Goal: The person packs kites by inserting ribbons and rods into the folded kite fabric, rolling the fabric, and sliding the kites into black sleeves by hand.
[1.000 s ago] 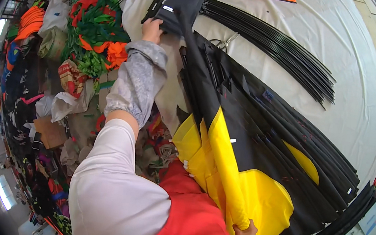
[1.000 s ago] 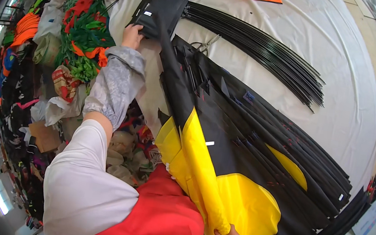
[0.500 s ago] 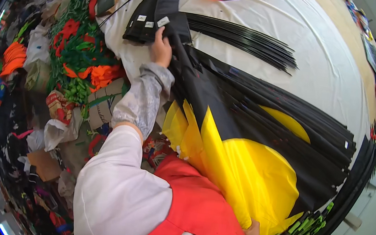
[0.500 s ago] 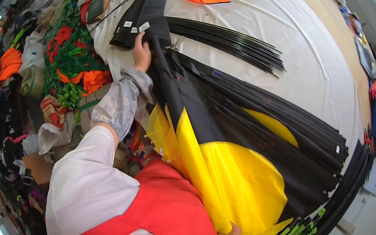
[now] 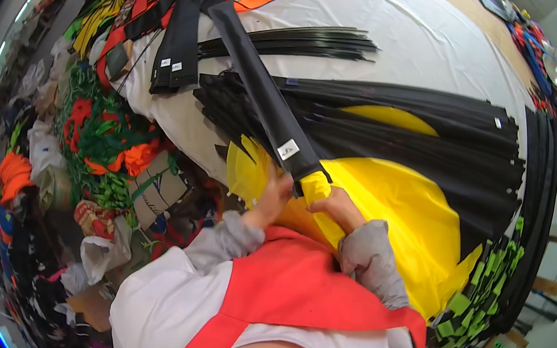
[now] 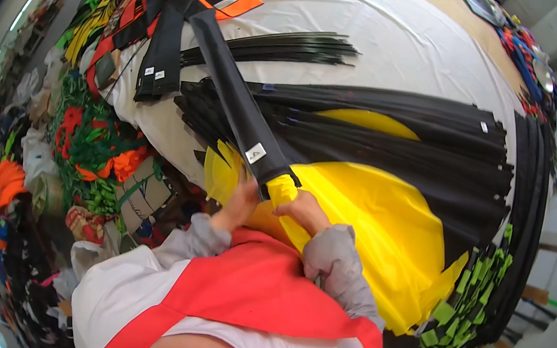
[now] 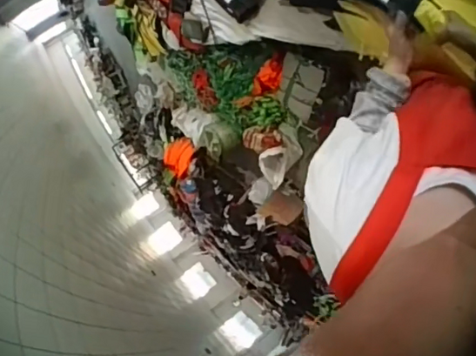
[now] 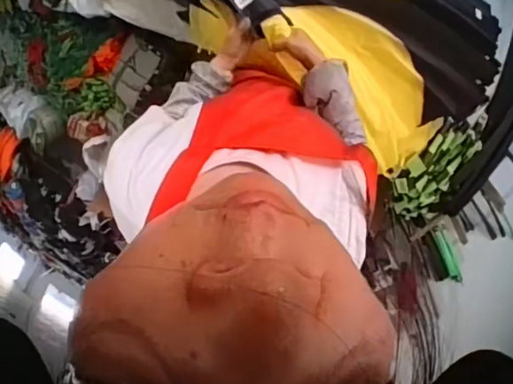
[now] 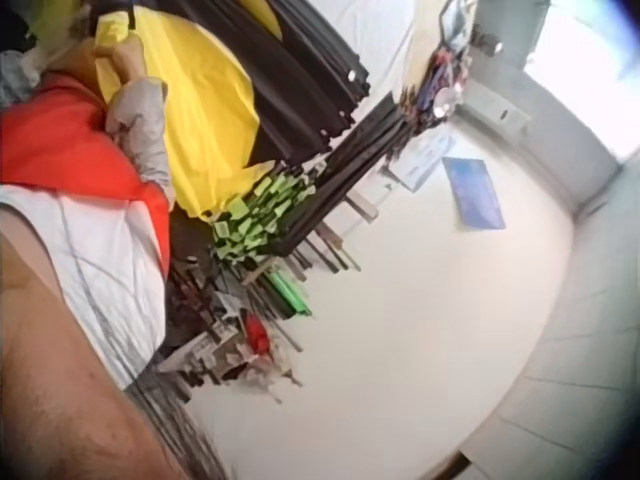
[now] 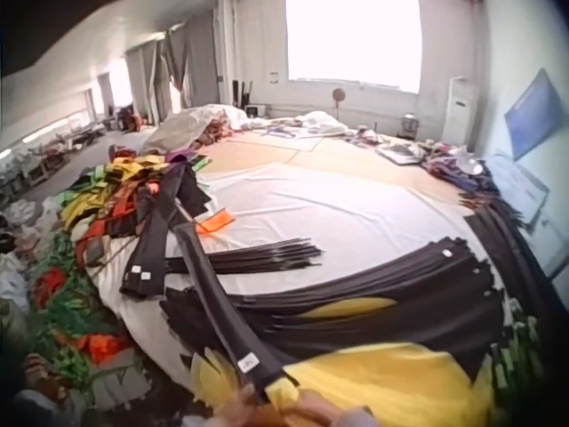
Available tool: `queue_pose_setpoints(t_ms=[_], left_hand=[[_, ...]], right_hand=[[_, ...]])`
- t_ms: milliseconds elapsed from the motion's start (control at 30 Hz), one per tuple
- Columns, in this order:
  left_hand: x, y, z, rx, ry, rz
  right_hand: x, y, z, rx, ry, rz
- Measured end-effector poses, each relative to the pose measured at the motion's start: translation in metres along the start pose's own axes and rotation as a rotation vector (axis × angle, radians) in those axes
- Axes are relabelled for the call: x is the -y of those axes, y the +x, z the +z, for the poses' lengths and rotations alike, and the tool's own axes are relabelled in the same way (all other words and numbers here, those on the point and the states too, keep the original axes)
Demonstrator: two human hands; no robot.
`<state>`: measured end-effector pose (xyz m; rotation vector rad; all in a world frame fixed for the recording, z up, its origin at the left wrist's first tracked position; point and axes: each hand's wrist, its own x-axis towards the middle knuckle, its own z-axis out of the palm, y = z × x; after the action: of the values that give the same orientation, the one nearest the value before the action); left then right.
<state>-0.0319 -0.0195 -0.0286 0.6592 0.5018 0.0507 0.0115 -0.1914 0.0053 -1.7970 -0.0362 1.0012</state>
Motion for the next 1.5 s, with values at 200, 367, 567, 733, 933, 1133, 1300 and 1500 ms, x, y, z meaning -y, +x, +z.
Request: queue_pose_setpoints(t_ms=[200, 367, 567, 733, 933, 1133, 1300, 1500], left_hand=[[-0.061, 0.088, 0.048, 0.174, -0.113, -0.102], [-0.030, 0.016, 0.127, 0.327, 0.263, -0.125], [0.057, -0.021, 0.173, 0.621, 0.439, -0.153], [0.108, -0.065, 0.195, 0.695, 0.492, -0.339], [0.134, -0.056, 0.217, 0.809, 0.627, -0.297], [0.172, -0.097, 0.141, 0.823, 0.685, -0.485], [0.172, -0.056, 0.090, 0.767, 0.604, -0.854], [0.182, -0.042, 0.046, 0.704, 0.859, -0.604]], right_hand=[[0.009, -0.130, -0.026, -0.098, -0.268, -0.035], [-0.074, -0.160, 0.010, -0.298, 0.093, -0.173], [-0.045, -0.193, -0.011, -0.749, 0.057, -0.170], [-0.097, -0.214, 0.009, -0.936, 0.119, -0.210], [-0.103, -0.252, 0.008, -0.968, -0.022, 0.071], [-0.161, -0.174, -0.004, -1.086, 0.009, 0.085], [-0.176, -0.151, 0.002, -1.115, 0.256, 0.163], [-0.186, -0.171, 0.040, -0.752, 1.352, -0.033]])
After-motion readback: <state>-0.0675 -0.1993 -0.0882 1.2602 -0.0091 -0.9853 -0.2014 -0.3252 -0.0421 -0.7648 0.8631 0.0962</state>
